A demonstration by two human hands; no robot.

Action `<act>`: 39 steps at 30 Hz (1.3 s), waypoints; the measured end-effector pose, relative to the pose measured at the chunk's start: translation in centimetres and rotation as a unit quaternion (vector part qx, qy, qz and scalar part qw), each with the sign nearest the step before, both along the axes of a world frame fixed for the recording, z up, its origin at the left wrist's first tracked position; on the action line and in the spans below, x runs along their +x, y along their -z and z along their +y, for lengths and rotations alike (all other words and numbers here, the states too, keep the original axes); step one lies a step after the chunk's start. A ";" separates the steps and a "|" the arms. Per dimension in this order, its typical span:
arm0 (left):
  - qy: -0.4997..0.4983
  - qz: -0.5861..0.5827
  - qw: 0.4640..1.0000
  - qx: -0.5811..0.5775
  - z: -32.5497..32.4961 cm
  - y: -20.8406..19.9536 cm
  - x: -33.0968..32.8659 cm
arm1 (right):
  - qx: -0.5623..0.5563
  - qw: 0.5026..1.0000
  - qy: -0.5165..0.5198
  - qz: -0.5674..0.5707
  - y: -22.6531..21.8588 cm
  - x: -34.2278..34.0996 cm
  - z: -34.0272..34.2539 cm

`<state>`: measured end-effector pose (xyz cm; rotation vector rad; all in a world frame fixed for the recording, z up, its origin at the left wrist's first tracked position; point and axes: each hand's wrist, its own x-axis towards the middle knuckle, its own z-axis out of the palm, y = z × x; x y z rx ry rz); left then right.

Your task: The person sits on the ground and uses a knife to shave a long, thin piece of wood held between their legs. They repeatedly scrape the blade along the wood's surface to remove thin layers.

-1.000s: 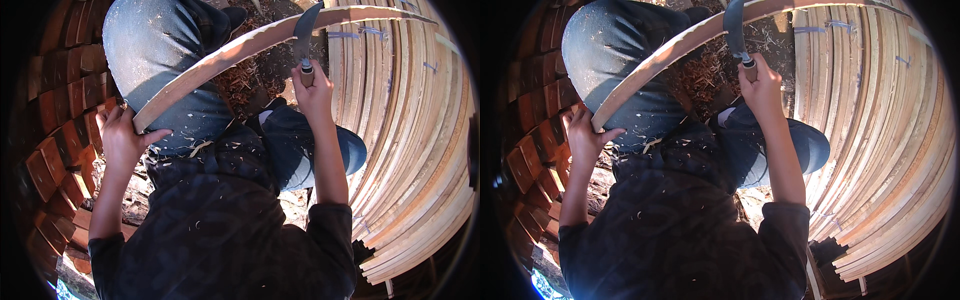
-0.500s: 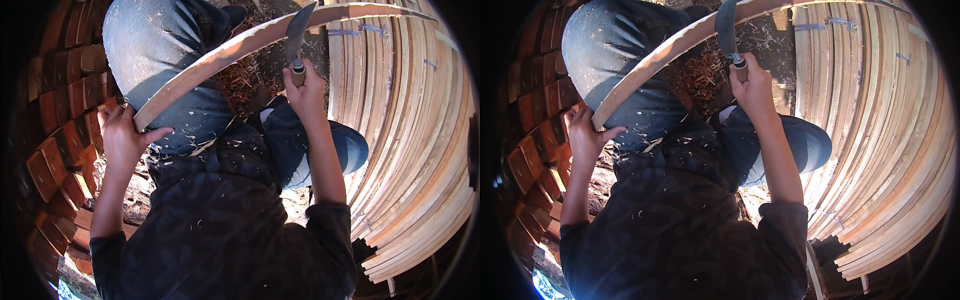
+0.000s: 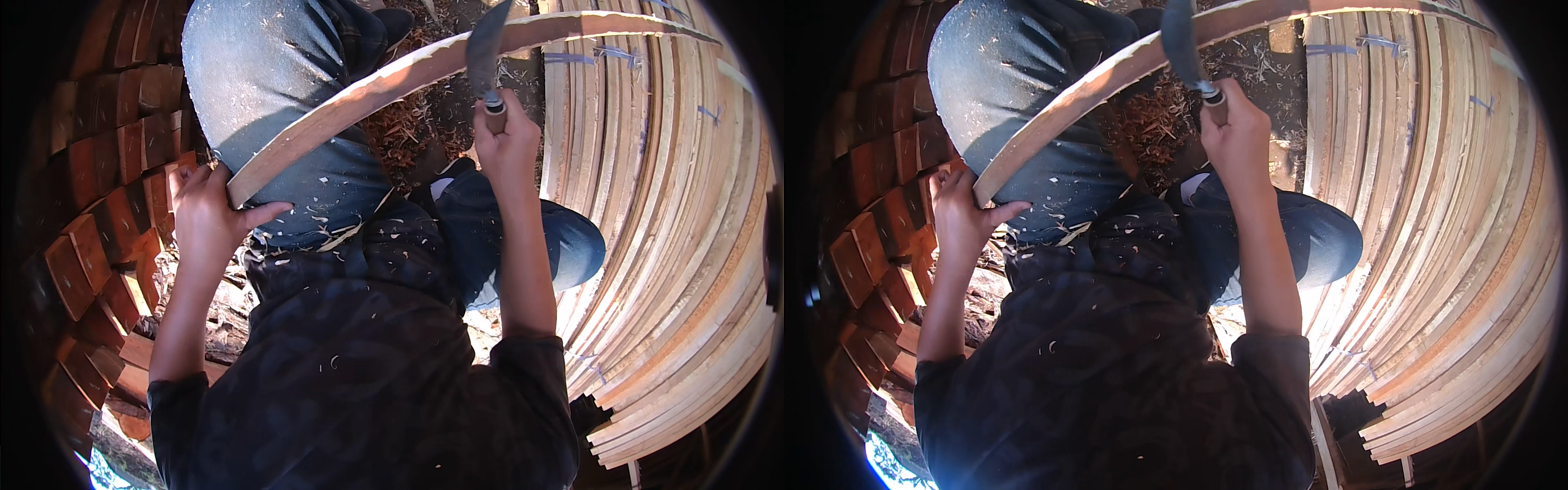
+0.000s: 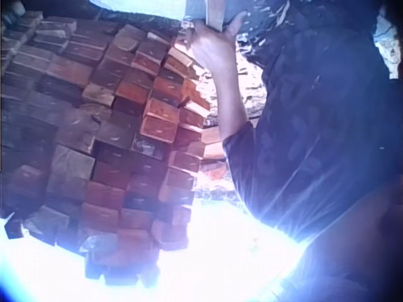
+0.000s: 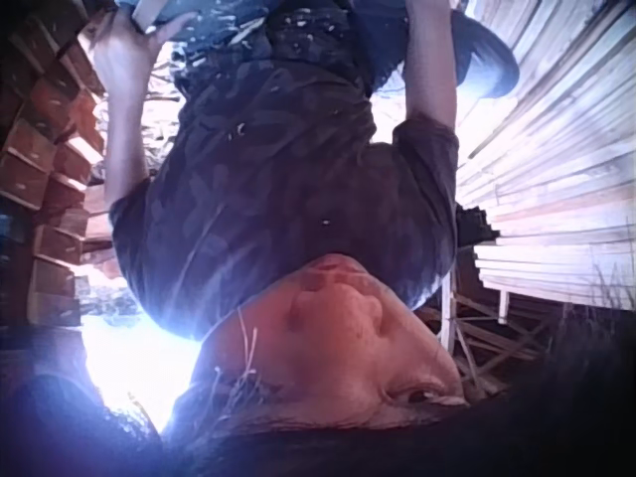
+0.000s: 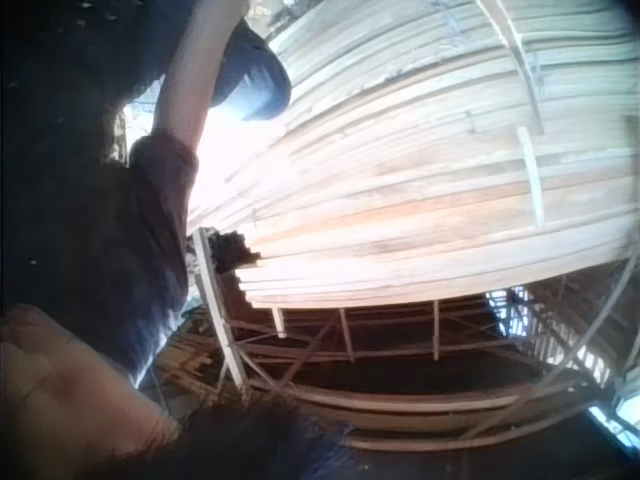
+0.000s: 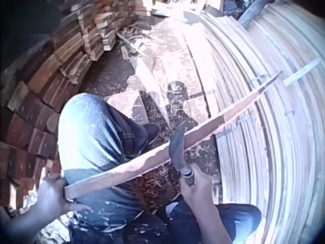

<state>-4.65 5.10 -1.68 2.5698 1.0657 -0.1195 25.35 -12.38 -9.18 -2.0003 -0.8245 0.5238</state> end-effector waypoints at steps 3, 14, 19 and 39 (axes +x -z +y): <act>0.056 -0.003 0.997 0.058 0.1 -0.3 0.0 | -0.043 0.987 -0.088 -0.127 -0.7 -0.5 0.0; 0.048 0.030 0.998 0.034 0.4 -0.3 -0.5 | -0.024 0.997 0.012 -0.078 -1.1 0.8 0.2; 0.061 -0.011 0.997 0.056 0.4 -0.2 0.3 | -0.053 0.980 -0.163 -0.097 0.0 -0.4 -0.4; 0.041 -0.002 0.998 0.039 0.0 -0.4 0.1 | -0.040 0.997 -0.065 -0.013 0.2 -2.4 -0.1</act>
